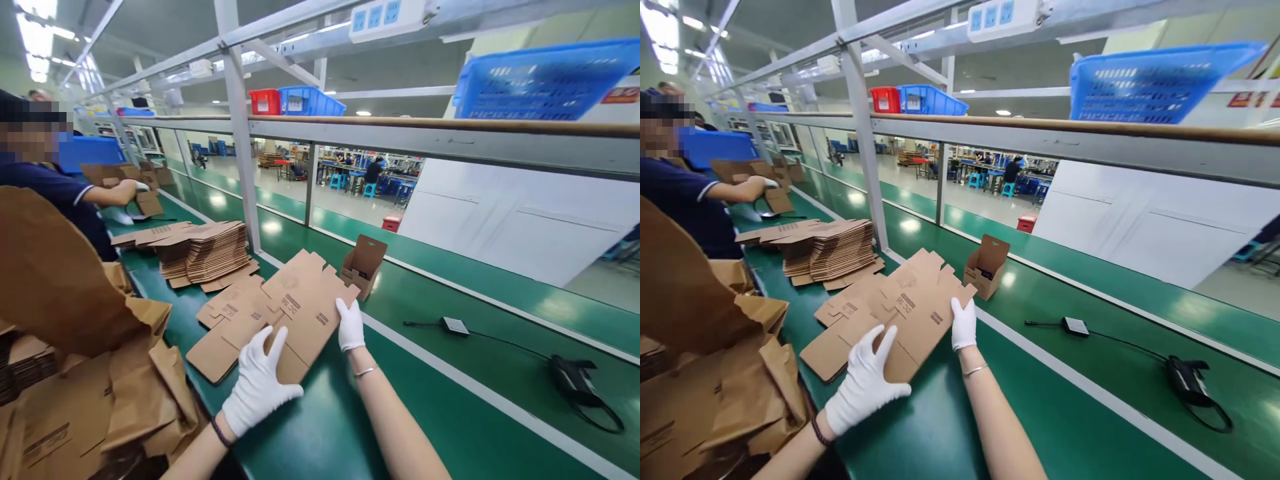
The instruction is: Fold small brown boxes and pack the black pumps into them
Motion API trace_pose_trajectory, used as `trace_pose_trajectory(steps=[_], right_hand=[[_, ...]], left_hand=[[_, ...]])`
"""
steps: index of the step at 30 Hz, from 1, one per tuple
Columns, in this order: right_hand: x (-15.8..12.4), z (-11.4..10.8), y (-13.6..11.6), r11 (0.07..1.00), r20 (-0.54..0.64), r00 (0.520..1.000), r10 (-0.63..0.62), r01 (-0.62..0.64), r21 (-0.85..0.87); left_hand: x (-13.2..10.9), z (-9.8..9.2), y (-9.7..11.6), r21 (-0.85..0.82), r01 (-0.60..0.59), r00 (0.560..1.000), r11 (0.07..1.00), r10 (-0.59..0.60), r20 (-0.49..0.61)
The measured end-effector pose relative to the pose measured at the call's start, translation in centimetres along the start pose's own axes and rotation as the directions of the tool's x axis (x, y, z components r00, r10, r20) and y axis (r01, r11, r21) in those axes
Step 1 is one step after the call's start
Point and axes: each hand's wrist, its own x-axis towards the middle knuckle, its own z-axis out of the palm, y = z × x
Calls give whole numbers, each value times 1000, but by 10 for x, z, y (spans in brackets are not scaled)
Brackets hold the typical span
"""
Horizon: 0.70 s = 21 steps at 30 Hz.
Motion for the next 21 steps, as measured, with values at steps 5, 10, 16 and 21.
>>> trace_pose_trajectory(steps=[5, 10, 16, 21], right_hand=[[-25, -25, 19, 854, -67, 997, -39, 68, 516], [-44, -16, 27, 720, -55, 995, -78, 94, 687], [-55, -31, 8, 681, -13, 1000, -21, 24, 732], [-77, -50, -17, 304, 190, 958, -213, -120, 945]], left_hand=[[48, -35, 2, -646, 209, 964, 734, -265, 11], [78, -78, 30, -750, 657, 754, -81, 78, 652], [66, -59, 59, -741, 651, 759, -167, 154, 632], [76, -20, 74, -824, 302, 948, 479, -59, 313]])
